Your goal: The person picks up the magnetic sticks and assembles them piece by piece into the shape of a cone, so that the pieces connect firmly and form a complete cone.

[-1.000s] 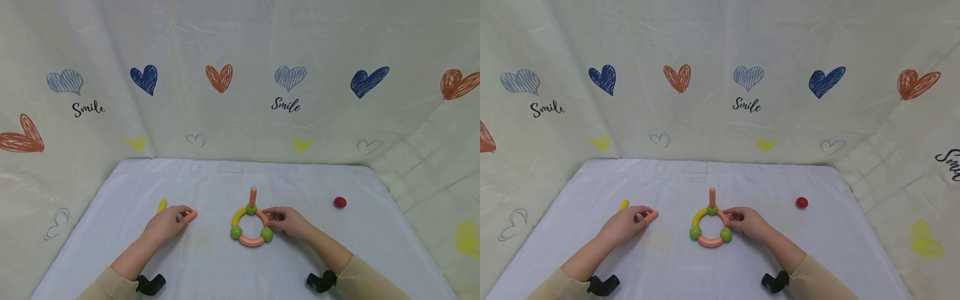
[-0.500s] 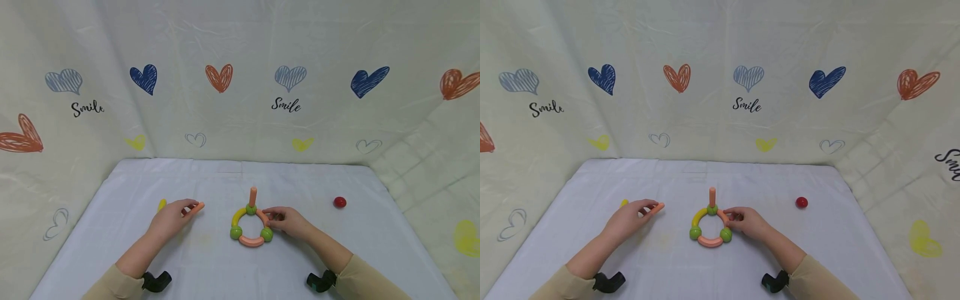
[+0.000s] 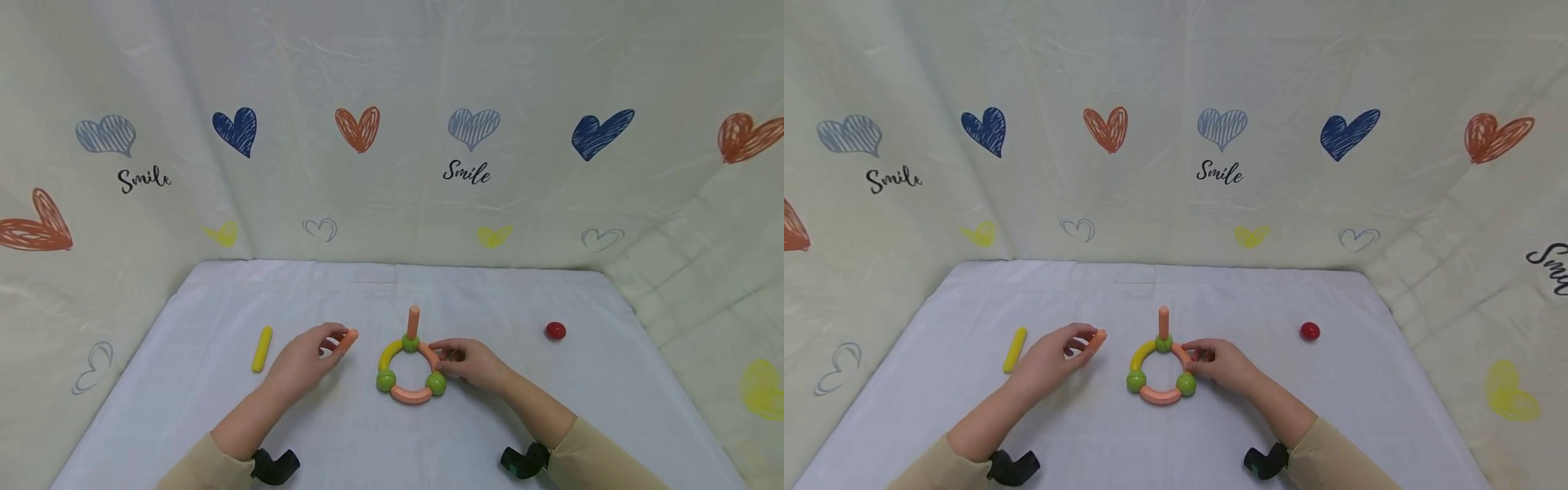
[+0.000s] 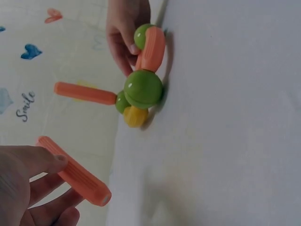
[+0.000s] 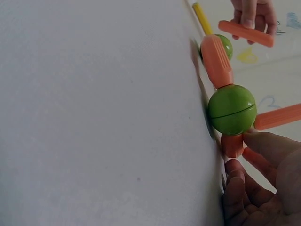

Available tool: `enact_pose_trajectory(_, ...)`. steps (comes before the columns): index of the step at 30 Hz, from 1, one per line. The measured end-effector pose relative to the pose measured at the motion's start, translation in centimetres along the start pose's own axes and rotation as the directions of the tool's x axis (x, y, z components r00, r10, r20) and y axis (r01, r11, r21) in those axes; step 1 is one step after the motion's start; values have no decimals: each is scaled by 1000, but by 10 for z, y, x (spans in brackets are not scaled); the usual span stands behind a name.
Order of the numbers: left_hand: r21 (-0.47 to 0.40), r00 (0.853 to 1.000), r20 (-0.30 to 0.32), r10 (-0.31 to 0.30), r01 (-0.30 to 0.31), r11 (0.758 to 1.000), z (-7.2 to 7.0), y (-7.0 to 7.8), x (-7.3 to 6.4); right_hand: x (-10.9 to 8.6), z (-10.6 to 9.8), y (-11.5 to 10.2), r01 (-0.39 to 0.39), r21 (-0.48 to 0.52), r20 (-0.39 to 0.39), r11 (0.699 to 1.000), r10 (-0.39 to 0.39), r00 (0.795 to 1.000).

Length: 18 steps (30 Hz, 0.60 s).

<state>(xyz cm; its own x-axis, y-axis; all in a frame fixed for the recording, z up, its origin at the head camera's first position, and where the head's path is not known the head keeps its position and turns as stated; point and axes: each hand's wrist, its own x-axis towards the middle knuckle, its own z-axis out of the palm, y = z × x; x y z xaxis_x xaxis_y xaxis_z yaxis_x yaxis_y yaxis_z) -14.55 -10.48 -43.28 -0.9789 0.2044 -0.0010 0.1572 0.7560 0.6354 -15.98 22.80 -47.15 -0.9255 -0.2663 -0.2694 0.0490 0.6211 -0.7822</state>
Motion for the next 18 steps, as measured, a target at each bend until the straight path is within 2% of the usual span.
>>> enact_pose_trajectory(9, -115, 997, 37, 69, -64, 991, 12, 20, 1, -2, -1, -1, 22, 1, 10, 1000, -22, 1000)
enact_pose_trajectory(18, -247, 991, 82, 101, -78, 966, 21, 35, 1, -2, -1, -2, 35, -8, 11, 999, -35, 999)
